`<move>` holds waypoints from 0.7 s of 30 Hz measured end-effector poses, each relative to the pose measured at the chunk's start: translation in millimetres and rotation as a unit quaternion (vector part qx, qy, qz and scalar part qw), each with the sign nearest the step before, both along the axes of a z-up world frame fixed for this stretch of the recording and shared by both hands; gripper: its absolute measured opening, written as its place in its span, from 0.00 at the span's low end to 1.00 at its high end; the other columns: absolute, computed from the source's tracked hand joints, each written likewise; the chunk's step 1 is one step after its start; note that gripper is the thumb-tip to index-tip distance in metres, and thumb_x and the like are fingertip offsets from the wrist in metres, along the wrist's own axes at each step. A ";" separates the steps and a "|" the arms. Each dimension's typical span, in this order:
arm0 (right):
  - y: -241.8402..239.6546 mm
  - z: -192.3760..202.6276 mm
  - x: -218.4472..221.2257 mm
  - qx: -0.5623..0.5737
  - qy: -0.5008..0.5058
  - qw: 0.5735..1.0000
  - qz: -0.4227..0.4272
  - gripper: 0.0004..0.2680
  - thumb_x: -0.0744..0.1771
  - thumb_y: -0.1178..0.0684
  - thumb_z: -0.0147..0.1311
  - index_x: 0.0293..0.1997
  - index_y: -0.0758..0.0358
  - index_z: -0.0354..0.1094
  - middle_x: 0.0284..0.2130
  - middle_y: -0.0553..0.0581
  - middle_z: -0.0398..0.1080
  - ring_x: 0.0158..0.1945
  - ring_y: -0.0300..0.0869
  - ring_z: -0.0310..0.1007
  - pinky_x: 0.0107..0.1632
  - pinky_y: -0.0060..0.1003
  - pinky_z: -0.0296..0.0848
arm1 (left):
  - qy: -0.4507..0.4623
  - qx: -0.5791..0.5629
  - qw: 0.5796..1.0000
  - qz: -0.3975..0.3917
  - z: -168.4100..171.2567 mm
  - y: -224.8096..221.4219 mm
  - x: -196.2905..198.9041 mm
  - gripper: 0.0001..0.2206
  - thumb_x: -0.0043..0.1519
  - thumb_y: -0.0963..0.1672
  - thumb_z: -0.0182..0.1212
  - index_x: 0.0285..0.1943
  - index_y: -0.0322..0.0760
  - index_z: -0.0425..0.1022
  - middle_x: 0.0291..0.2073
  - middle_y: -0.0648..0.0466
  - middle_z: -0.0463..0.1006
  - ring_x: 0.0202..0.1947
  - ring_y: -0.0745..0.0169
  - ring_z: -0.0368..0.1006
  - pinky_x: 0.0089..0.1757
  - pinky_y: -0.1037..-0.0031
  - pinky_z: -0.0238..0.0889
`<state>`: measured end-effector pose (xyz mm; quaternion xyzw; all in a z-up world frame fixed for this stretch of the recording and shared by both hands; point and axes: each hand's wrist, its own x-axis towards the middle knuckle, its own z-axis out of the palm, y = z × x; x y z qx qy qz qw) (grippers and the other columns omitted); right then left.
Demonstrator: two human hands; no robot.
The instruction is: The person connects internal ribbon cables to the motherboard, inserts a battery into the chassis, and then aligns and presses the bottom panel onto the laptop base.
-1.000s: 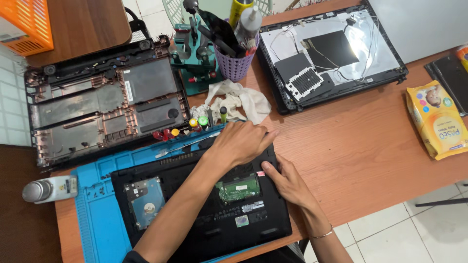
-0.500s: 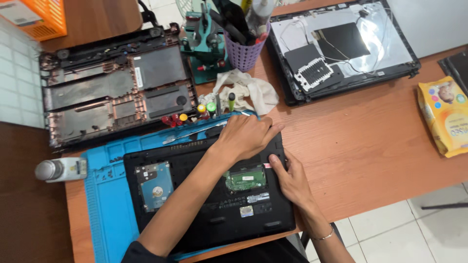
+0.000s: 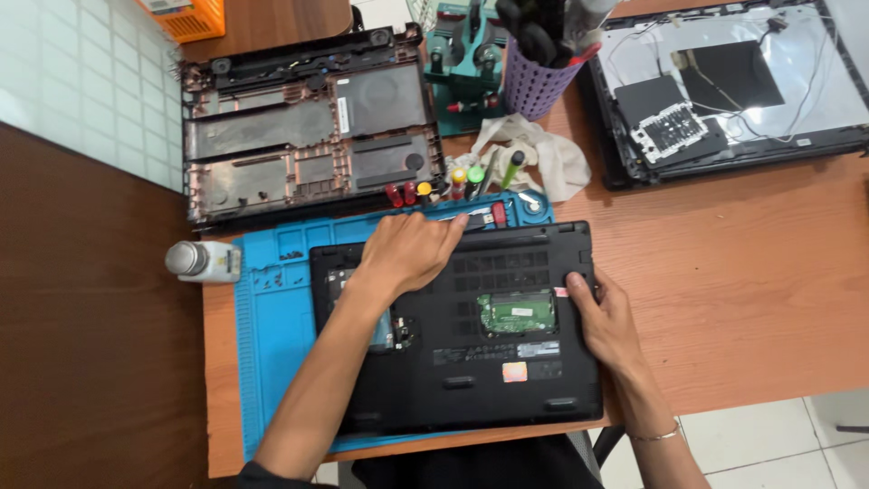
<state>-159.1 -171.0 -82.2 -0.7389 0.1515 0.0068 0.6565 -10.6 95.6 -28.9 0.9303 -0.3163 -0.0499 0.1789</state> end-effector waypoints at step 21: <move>-21.1 -37.3 -3.9 0.016 -0.032 0.999 -0.023 0.13 0.73 0.49 0.48 0.56 0.74 0.68 0.37 0.54 0.75 0.36 0.32 0.72 0.38 0.29 0.71 | 0.053 -0.202 0.910 0.357 -28.6 108.1 -9.1 0.31 0.70 0.55 0.39 0.29 0.29 0.80 0.28 0.35 0.80 0.34 0.29 0.76 0.39 0.48 0.67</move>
